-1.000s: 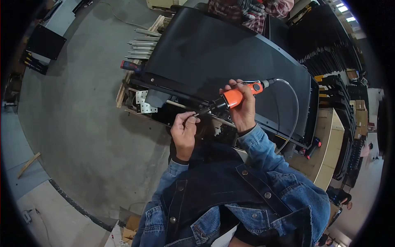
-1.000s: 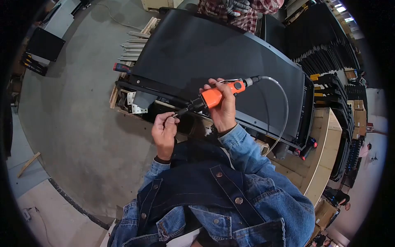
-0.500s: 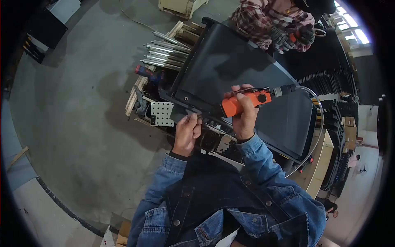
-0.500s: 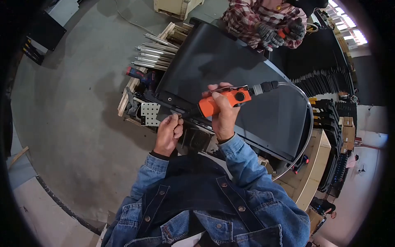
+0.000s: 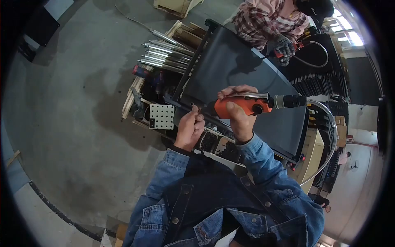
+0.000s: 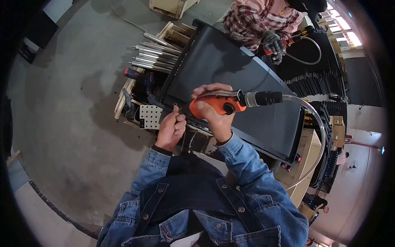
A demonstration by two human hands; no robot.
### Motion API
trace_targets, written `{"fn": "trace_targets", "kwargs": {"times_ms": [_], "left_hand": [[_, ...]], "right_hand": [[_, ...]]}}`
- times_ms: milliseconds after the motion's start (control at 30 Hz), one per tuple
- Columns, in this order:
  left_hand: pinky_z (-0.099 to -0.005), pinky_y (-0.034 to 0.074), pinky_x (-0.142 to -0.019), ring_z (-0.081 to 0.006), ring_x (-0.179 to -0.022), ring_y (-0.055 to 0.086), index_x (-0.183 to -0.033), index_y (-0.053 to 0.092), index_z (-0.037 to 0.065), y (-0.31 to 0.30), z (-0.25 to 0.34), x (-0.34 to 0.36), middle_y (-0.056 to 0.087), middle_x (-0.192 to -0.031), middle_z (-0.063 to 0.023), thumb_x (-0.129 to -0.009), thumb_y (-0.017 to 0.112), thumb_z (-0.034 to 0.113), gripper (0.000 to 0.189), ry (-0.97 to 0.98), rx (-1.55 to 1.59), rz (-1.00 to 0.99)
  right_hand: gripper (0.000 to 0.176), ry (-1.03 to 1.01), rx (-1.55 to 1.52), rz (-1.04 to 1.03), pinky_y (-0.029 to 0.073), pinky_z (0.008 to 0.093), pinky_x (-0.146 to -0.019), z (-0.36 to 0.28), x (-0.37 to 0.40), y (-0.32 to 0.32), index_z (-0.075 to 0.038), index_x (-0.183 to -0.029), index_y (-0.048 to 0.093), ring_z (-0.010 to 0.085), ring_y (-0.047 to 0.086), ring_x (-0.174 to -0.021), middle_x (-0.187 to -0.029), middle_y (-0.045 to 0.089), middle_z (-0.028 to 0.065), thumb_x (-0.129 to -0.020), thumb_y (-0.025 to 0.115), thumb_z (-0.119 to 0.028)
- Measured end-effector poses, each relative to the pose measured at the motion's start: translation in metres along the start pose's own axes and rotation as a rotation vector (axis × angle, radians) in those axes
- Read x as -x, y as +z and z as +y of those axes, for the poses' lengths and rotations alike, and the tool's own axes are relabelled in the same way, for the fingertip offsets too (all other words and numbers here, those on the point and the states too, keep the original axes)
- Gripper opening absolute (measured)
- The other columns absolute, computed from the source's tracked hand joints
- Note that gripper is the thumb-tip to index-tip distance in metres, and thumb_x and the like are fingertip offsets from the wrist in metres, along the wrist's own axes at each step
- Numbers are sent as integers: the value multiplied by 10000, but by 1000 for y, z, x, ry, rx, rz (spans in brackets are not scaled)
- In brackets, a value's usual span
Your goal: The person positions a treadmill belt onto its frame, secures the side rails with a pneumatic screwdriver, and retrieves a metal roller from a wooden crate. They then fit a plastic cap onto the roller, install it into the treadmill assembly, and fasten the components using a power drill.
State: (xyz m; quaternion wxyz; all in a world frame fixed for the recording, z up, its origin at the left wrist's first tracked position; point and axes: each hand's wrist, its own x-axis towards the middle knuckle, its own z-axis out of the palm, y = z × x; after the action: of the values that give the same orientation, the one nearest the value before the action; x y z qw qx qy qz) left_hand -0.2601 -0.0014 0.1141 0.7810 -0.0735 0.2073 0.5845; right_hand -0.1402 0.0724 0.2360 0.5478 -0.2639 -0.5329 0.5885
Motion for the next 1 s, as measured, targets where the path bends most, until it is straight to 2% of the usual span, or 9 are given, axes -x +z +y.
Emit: {"fn": "trace_targets", "kwargs": {"times_ms": [100, 233, 300, 433, 600, 733, 800, 833, 1000], "left_hand": [[-183, 261, -437, -27, -556, 399, -958, 519, 130, -19, 10, -4, 493, -781, 34, -1033, 568, 384, 270, -119, 128, -153], [-178, 258, -432, -29, -555, 403, -1019, 546, 115, -14, -1, -15, 493, -770, 37, -1033, 562, 383, 269, -75, 151, -39], [-178, 268, -428, -32, -554, 403, -1086, 570, 94, -9, -3, -21, 494, -749, 39, -1036, 552, 375, 285, -156, 527, -151], [-182, 272, -419, -33, -549, 398, -1146, 585, 77, 0, -6, -30, 466, -715, 41, -1036, 550, 359, 305, -105, 663, -95], [-191, 274, -409, -60, -518, 383, -840, 541, 105, -1, -10, -31, 398, -663, 47, -1052, 518, 387, 353, -59, 597, -20], [-213, 261, -404, -75, -494, 359, -747, 479, 135, -1, -11, -27, 383, -641, 47, -1059, 486, 425, 426, -98, 541, 83], [-221, 240, -408, -70, -463, 318, -801, 483, 145, -3, -22, -16, 374, -619, 62, -1071, 453, 424, 389, -170, 308, 97], [-231, 227, -419, -72, -474, 309, -894, 525, 127, -5, -30, -8, 342, -616, 70, -1073, 446, 428, 359, -146, 214, 99], [-234, 221, -446, -68, -511, 316, -1078, 582, 100, -32, -58, 6, 309, -624, 67, -1080, 442, 399, 330, -302, 145, 194]], "right_hand": [[455, -2, 6, -33, 544, 442, -934, -1, 0, -1, -21, -1185, 483, 278, 660, -1021, -1079, 654, 191, -822, 757, -8], [469, -47, 111, -93, 550, 443, -940, 2, -2, -2, -19, -1185, 484, 282, 659, -1031, -1083, 655, 195, -824, 783, -27], [470, -57, 134, -89, 556, 436, -935, 5, -3, 1, -14, -1184, 490, 280, 663, -1028, -1084, 659, 198, -822, 789, -29], [452, -41, 250, -63, 573, 406, -908, 16, -5, 7, 1, -1169, 520, 257, 677, -1010, -1089, 676, 196, -814, 799, -25], [421, 53, 281, -110, 576, 364, -885, 21, -16, 10, 5, -1149, 545, 223, 684, -997, -1087, 690, 170, -795, 773, 4], [403, 52, 328, -196, 571, 346, -876, 34, -24, 13, 6, -1142, 554, 210, 686, -995, -1064, 700, 156, -785, 742, 23], [369, 57, 304, -202, 570, 342, -874, 37, -23, 13, 2, -1125, 559, 199, 683, -979, -1050, 699, 147, -800, 733, 19], [369, 62, 302, -206, 570, 342, -874, 38, -26, 14, 2, -1125, 559, 199, 683, -979, -1050, 699, 147, -800, 733, 19], [341, 104, 266, -265, 568, 331, -860, 38, -35, 12, -12, -1099, 566, 182, 679, -938, -1011, 692, 120, -801, 730, 17]]}}
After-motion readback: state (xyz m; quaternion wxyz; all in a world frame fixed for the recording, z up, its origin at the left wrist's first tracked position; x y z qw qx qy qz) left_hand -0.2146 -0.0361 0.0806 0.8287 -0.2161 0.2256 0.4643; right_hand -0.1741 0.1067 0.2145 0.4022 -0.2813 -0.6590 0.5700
